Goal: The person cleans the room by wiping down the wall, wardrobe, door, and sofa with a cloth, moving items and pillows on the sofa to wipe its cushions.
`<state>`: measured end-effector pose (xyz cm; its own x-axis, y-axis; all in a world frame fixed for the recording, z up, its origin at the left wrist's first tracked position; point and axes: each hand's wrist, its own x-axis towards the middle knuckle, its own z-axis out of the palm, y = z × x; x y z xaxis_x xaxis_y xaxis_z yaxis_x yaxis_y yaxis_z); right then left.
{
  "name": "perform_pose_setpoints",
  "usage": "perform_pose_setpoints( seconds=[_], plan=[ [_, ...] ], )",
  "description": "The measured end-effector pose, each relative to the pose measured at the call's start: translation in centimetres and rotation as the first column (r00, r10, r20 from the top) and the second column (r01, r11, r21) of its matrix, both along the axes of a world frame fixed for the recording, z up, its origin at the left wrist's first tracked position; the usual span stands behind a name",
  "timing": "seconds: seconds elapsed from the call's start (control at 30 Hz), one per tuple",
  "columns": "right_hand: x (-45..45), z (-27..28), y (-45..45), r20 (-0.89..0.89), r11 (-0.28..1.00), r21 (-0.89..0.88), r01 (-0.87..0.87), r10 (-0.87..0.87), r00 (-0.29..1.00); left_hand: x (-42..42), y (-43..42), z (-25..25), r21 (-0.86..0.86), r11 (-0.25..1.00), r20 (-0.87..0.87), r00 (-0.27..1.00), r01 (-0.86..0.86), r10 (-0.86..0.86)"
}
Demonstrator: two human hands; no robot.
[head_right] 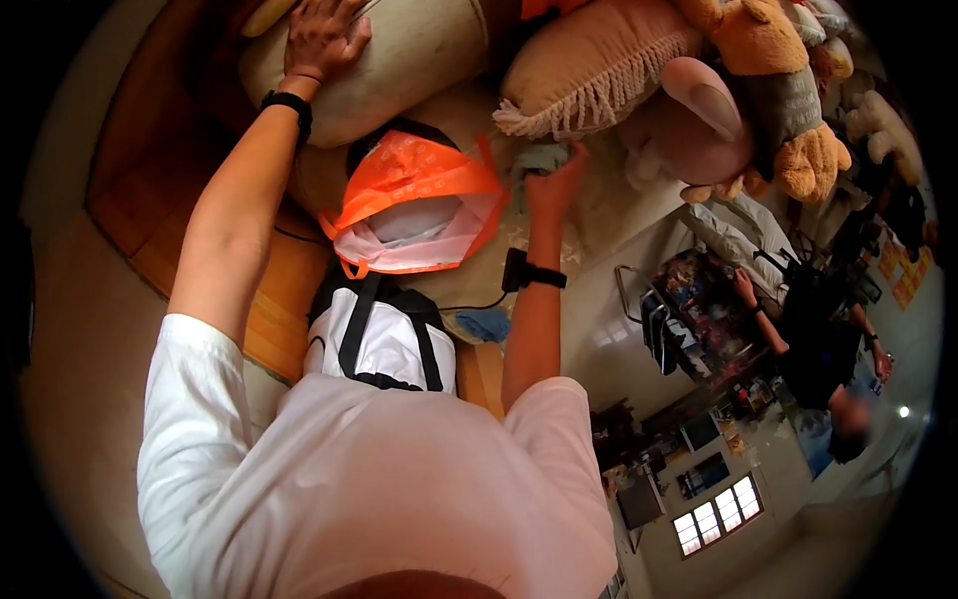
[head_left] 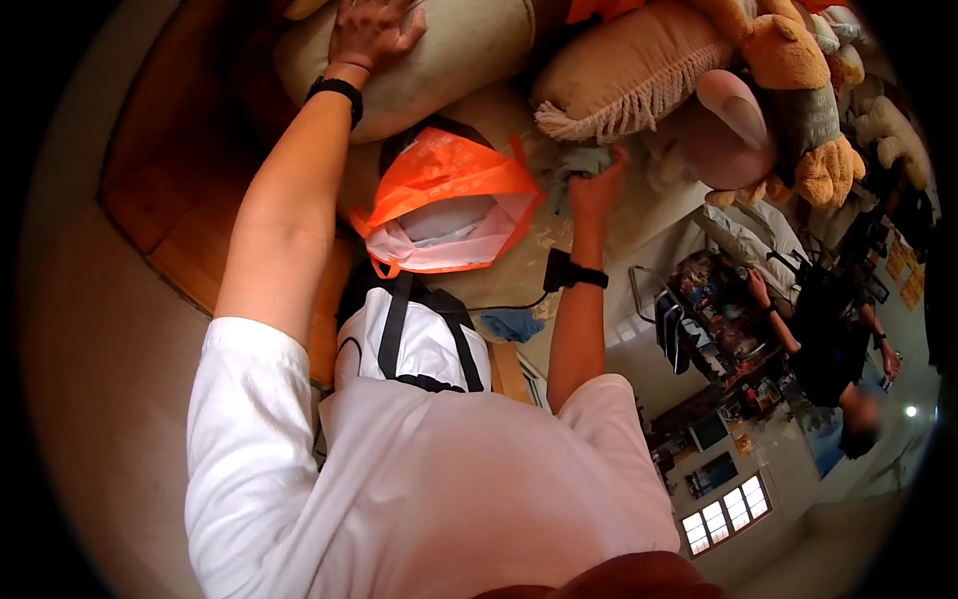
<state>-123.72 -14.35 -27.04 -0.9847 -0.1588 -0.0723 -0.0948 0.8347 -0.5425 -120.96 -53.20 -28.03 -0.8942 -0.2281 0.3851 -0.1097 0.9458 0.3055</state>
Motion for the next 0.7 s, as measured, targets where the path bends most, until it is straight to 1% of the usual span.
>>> perform_pose_setpoints(
  seconds=[0.03, 0.07, 0.13, 0.17, 0.2, 0.23, 0.27, 0.33, 0.37, 0.4, 0.43, 0.47, 0.53, 0.57, 0.63, 0.67, 0.7],
  plan=[
    [0.6, 0.8, -0.5, 0.015, 0.985, -0.141, 0.096, -0.095, 0.995, 0.1, -0.1, -0.2, -0.010, 1.000, 0.003, 1.000, 0.004, -0.004],
    [1.2, 2.2, -1.4, 0.022, 0.985, -0.139, 0.105, -0.103, 0.994, 0.3, 0.0, -0.3, -0.015, 1.000, 0.010, 1.000, 0.011, -0.010],
    [1.6, 5.4, -3.1, -0.103, 0.978, -0.139, 0.157, -0.172, 0.980, 0.1, 0.3, -0.1, -0.010, 1.000, 0.010, 1.000, 0.010, -0.010],
    [1.2, 5.8, -3.4, -0.110, 0.977, -0.138, 0.161, -0.177, 0.978, -0.3, 0.3, 0.1, -0.014, 1.000, -0.003, 1.000, -0.004, 0.004],
    [0.7, 6.1, -3.8, -0.296, 0.985, -0.171, 0.016, -0.067, 0.953, -0.4, 0.2, 0.2, -0.018, 1.000, 0.019, 1.000, -0.010, 0.011],
    [0.3, 6.1, -4.0, -0.473, 0.976, -0.175, -0.131, 0.034, 0.880, -0.5, 0.2, 0.2, -0.019, 1.000, 0.011, 1.000, -0.007, 0.007],
    [0.0, 5.7, -4.3, -0.478, 0.976, -0.174, -0.129, 0.031, 0.878, -0.4, 0.2, 0.2, -0.025, 1.000, 0.012, 1.000, 0.001, 0.000],
    [-0.5, 4.5, -4.8, -0.395, 0.967, 0.000, -0.254, 0.233, 0.889, -0.4, 0.2, 0.1, -0.026, 1.000, 0.005, 1.000, 0.014, -0.014],
    [-0.1, 3.5, -4.8, -0.398, 0.968, 0.007, -0.250, 0.232, 0.888, -0.4, 0.2, 0.1, -0.031, 0.999, 0.007, 1.000, 0.011, -0.011],
    [0.8, 2.0, -4.6, -0.263, 0.985, -0.043, -0.170, 0.153, 0.953, -0.4, 0.2, 0.1, -0.035, 0.999, 0.010, 1.000, 0.005, -0.005],
    [1.5, 0.4, -4.0, -0.118, 0.993, -0.083, -0.086, 0.076, 0.990, -0.4, 0.1, 0.1, -0.033, 0.999, 0.005, 1.000, 0.003, -0.003],
    [2.1, -1.6, -2.9, -0.121, 0.992, -0.083, -0.091, 0.081, 0.989, -0.3, -0.1, 0.1, -0.036, 0.999, 0.005, 1.000, 0.000, 0.000],
    [3.8, -5.2, -0.5, 0.125, 0.996, 0.088, -0.031, 0.020, 0.992, 0.2, -0.3, 0.0, -0.038, 0.999, 0.017, 1.000, -0.009, 0.010],
    [4.2, -5.8, 0.3, 0.131, 0.996, 0.087, -0.037, 0.026, 0.991, 0.2, -0.2, 0.0, -0.035, 0.999, 0.011, 1.000, -0.005, 0.005],
    [4.6, -6.2, 1.4, 0.175, 0.983, 0.181, -0.007, -0.025, 0.984, 0.0, 0.0, 0.0, -0.037, 0.999, 0.008, 1.000, 0.000, 0.001],
    [4.5, -5.9, 1.6, 0.181, 0.984, 0.180, -0.008, -0.025, 0.983, 0.0, 0.1, 0.1, -0.031, 1.000, 0.003, 1.000, 0.002, -0.002],
    [4.1, -4.9, 1.5, 0.066, 0.996, 0.082, 0.026, -0.031, 0.997, 0.0, 0.3, 0.1, -0.024, 1.000, -0.002, 1.000, 0.005, -0.005]
  ],
)
